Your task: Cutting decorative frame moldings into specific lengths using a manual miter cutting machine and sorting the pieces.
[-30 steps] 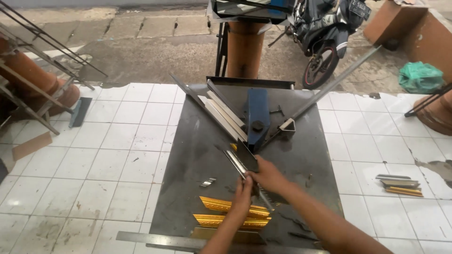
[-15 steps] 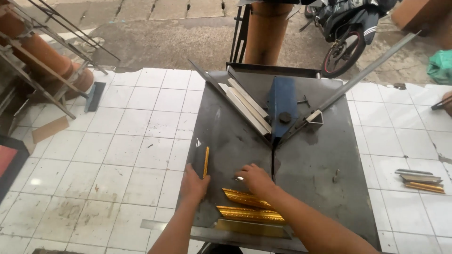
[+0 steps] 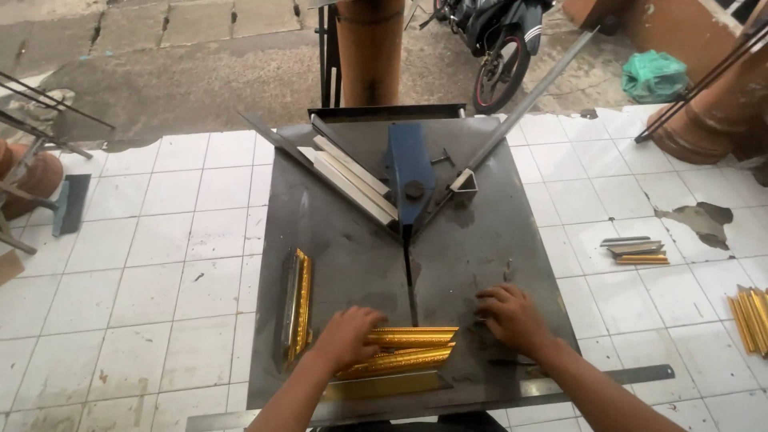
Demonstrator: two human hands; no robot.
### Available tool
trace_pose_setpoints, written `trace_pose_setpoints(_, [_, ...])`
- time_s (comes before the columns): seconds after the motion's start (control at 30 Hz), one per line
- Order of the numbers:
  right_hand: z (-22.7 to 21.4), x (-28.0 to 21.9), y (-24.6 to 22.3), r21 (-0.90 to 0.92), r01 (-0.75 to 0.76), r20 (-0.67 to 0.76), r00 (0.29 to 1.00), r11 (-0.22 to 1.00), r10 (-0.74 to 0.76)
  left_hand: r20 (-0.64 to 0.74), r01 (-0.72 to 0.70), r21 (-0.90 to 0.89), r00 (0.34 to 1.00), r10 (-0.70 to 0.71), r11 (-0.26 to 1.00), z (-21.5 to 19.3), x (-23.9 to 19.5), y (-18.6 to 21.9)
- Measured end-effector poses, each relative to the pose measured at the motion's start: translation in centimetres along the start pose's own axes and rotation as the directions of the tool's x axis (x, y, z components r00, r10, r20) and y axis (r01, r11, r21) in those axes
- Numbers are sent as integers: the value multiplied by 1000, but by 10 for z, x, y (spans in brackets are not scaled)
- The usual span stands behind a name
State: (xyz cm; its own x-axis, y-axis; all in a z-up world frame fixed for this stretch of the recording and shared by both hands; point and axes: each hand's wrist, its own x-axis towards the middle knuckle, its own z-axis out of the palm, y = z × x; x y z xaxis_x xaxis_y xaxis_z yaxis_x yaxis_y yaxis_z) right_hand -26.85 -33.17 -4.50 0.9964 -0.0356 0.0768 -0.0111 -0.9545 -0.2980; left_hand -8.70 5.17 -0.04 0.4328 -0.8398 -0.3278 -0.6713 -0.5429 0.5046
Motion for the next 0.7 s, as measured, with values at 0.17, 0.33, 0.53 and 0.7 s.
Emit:
trace_pose_setpoints(0.17, [-18, 31, -69, 137, 8, 62, 998, 990, -16, 58, 59, 36, 996, -61, 998, 12, 34, -11])
trace_pose_setpoints(0.33, [-13, 52, -92, 296, -208, -79, 967, 932, 241, -16, -3, -81, 1000, 2, 997, 15, 57, -46])
trace_pose_setpoints(0.53, [-35, 84, -122, 721, -570, 240, 740, 395, 628, 95, 334, -885, 811, -578, 323, -49, 37, 29])
trace_pose_setpoints(0.7, [-11, 112, -151, 588, -755, 634, 653, 289, 415, 54, -176, -968, 555, -830, -180, -5, 113, 2])
